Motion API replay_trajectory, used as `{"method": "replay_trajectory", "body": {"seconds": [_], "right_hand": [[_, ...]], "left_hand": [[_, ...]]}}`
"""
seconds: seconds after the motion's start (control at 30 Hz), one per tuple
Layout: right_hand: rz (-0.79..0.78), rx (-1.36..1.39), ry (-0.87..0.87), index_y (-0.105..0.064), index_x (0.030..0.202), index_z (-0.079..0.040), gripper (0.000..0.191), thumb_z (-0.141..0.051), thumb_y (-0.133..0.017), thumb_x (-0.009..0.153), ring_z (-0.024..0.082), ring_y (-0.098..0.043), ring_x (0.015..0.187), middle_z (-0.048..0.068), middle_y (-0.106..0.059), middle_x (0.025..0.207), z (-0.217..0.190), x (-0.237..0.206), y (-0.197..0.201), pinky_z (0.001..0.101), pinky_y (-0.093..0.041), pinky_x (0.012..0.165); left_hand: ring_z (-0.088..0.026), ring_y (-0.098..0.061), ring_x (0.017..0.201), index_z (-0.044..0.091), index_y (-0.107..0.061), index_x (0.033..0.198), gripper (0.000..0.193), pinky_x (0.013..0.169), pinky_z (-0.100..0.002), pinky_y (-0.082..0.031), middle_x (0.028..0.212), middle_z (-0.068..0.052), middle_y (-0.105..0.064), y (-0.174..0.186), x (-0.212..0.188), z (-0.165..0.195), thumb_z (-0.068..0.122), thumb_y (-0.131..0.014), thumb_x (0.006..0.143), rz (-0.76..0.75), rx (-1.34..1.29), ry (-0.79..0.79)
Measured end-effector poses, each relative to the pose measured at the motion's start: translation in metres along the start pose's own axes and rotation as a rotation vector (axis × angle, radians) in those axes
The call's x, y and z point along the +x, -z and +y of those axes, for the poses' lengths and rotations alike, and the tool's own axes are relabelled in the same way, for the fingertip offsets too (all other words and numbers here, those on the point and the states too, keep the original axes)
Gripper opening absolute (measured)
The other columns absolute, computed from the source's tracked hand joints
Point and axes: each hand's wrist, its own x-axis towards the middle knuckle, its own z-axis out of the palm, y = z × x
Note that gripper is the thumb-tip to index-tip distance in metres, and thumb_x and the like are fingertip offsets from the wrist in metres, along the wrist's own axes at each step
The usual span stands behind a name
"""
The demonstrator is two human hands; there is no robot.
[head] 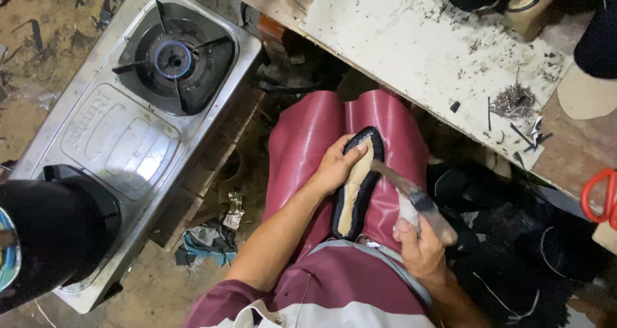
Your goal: The person uses a hammer to tap and secure the sole of a black shoe held on their lap. They repeatedly reposition the shoe and tap along the sole edge, then insert a wooden shoe last into the shoe and continue tapping to set the sole.
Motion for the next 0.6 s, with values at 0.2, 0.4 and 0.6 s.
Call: {"method": "replay_trajectory", "body": {"seconds": [0.2,0.4,0.6], "right_hand": [[-0.047,-0.142,-0.125,-0.069,0.113,0.001,0.030,-0.021,-0.061,0.095,0.019,-0.068,0.058,0.012,-0.071,0.068,-0.019,0.030,0.025,0.0328,-0.055,0.056],[0.221,-0.562,0.421,-0.058,0.145,0.002,0.050,-0.026,-0.067,0.105,0.028,-0.070,0.073,0.016,-0.071,0.094,-0.053,0.106,0.070,0.0394,-0.055,0.061],[0.173,-1.056,0.457,-0.066,0.148,-0.015,0.054,-0.030,-0.076,0.097,0.035,-0.065,0.075,0.017,-0.061,0.093,-0.073,0.151,0.087,0.0465,-0.053,0.066]], "left_hand": [[-0.015,-0.062,0.112,0.001,-0.051,0.143,0.053,0.099,-0.030,-0.051,0.124,-0.009,-0.066,0.002,-0.013,0.003,0.028,-0.064,0.100,-0.053,0.103,-0.075],[-0.015,-0.047,0.143,0.002,-0.036,0.159,0.058,0.120,-0.028,-0.035,0.154,-0.006,-0.052,0.005,-0.048,-0.002,0.035,-0.041,0.111,-0.281,-0.041,-0.165],[-0.019,-0.059,0.121,-0.004,-0.062,0.137,0.046,0.108,-0.033,-0.047,0.129,-0.012,-0.064,0.019,-0.052,-0.002,0.031,-0.041,0.116,-0.316,0.077,-0.189]]}}
